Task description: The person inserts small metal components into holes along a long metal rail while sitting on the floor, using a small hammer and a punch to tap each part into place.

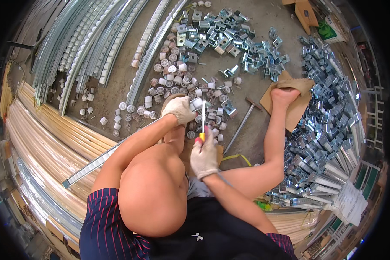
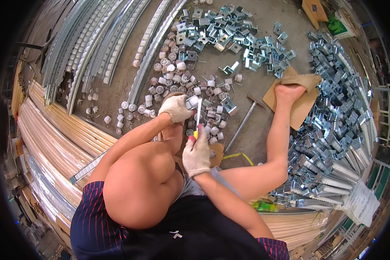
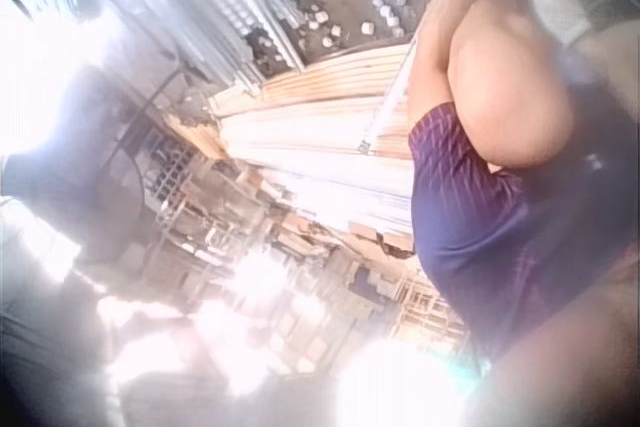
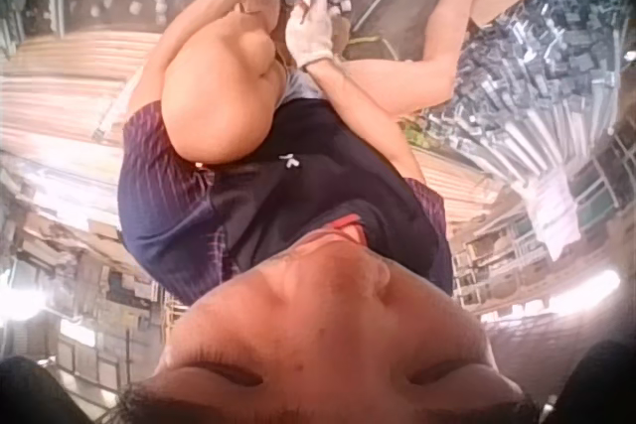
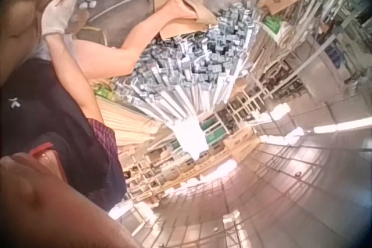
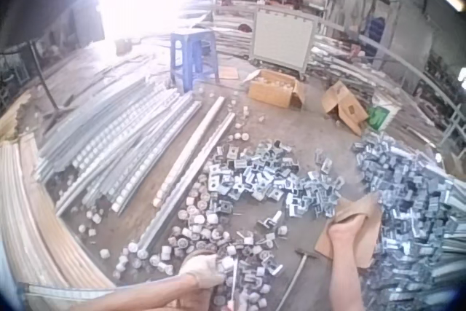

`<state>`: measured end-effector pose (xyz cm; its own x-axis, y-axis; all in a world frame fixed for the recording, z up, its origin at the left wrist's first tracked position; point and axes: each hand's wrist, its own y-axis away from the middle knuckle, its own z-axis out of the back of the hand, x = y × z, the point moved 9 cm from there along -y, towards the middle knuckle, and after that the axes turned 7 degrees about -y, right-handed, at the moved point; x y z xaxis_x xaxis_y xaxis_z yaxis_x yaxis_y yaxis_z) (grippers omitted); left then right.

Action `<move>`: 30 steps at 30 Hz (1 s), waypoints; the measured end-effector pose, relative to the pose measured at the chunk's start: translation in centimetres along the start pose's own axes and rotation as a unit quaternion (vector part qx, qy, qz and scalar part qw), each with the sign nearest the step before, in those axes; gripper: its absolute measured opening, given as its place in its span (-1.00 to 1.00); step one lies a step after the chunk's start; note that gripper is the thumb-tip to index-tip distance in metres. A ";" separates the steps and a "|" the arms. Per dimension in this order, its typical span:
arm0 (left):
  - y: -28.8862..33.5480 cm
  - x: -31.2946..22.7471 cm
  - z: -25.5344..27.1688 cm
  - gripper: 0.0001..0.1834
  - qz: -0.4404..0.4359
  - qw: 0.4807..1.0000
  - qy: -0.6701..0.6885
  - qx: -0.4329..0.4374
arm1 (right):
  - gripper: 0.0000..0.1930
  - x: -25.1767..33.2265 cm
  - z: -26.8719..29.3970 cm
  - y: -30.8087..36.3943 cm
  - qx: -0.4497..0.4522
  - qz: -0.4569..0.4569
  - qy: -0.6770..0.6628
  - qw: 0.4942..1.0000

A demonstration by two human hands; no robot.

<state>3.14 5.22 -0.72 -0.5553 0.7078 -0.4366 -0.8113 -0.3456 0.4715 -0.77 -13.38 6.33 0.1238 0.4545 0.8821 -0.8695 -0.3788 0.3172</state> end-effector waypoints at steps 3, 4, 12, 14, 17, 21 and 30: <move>-0.7 -0.3 -0.8 -0.48 -0.014 1.000 0.005 -0.016 | -0.42 -5.8 0.1 0.6 -0.043 0.121 -0.003 0.992; -0.2 -0.1 -0.7 -0.50 -0.011 0.999 -0.006 -0.045 | -0.42 -6.0 0.8 0.8 -0.056 0.124 0.000 0.991; 0.2 0.5 -0.9 -0.46 0.028 0.999 -0.006 0.020 | -0.45 1.0 5.5 -0.2 0.152 0.126 0.123 0.973; 0.5 -0.4 -0.4 -0.48 0.026 1.000 -0.001 0.013 | -0.51 2.3 6.0 -1.0 0.163 0.083 0.183 0.966; 0.6 0.1 -0.6 -0.49 0.031 0.999 -0.020 -0.002 | -0.53 2.8 5.4 -2.4 0.210 -0.003 0.254 0.944; 0.2 -0.5 -0.7 -0.51 0.021 1.000 -0.018 -0.013 | -0.60 -1.6 2.6 -3.5 0.109 0.103 0.272 0.951; -0.9 -0.2 -0.6 -0.56 -0.001 1.000 -0.002 -0.003 | -0.61 -5.4 -2.3 0.4 0.027 -0.176 -0.178 0.968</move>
<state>3.86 5.02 -1.56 -0.5527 0.7113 -0.4344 -0.8138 -0.3481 0.4655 -2.88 -14.12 0.90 0.5727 0.2590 0.7778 -0.7190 -0.2971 0.6284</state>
